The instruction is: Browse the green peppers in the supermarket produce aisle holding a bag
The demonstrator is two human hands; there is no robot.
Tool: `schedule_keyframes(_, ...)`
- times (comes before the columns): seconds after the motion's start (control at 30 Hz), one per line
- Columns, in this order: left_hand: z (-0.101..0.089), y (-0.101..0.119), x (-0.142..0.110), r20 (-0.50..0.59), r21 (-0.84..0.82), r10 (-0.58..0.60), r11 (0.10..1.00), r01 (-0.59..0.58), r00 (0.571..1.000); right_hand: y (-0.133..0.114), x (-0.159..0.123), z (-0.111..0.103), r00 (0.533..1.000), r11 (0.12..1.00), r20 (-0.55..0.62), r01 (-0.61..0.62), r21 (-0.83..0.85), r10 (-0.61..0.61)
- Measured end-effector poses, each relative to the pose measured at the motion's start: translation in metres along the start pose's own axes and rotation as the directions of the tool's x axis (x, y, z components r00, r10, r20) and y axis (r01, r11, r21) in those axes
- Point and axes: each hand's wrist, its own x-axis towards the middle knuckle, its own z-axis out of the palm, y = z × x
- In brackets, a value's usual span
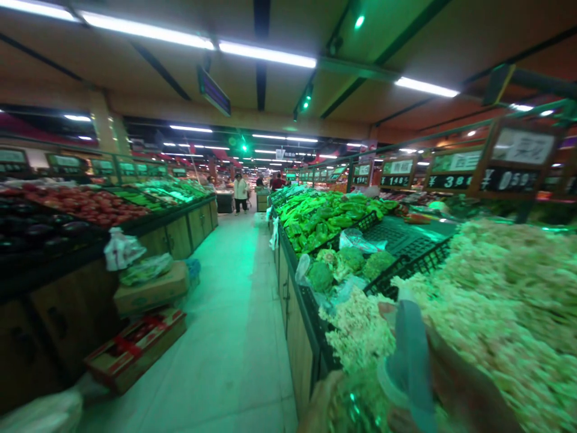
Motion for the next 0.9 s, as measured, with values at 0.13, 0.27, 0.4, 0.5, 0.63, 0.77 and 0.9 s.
schedule_keyframes(0.13, -0.003, -0.013, 0.008, 0.027, -0.098, 0.003, 0.995, 0.000, 1.000, -0.001, 0.003, 0.001, 0.998, 0.997, 0.018, 0.054, -0.055, -0.053)
schedule_keyframes(0.27, -0.010, -0.017, 0.011, 0.044, -0.139, 0.060, 0.989, -0.054, 0.997, -0.006, 0.009, 0.011, 0.991, 0.987, -0.016, 0.129, -0.098, -0.131)
schedule_keyframes(0.4, -0.010, -0.012, 0.010, 0.019, -0.010, 0.069, 0.998, -0.069, 0.997, -0.013, 0.016, 0.024, 0.992, 0.998, -0.117, 0.047, -0.038, -0.051)
schedule_keyframes(0.5, -0.006, -0.007, 0.009, -0.007, 0.061, 0.024, 0.998, -0.023, 1.000, -0.013, 0.020, 0.027, 0.989, 0.996, -0.116, 0.085, -0.017, -0.087)
schedule_keyframes(0.63, -0.001, 0.000, 0.010, -0.014, 0.054, -0.046, 0.997, 0.047, 0.999, -0.008, 0.021, 0.030, 0.986, 0.994, -0.138, 0.088, -0.061, -0.096)
schedule_keyframes(0.77, 0.001, 0.003, 0.013, 0.001, 0.116, -0.036, 0.993, 0.036, 0.999, -0.011, 0.017, 0.037, 0.979, 0.998, -0.198, 0.045, -0.054, -0.055)
schedule_keyframes(0.9, 0.004, -0.007, 0.018, -0.023, 0.042, -0.069, 0.997, 0.070, 0.997, -0.022, 0.015, 0.040, 0.969, 0.999, -0.243, -0.025, 0.030, 0.031)
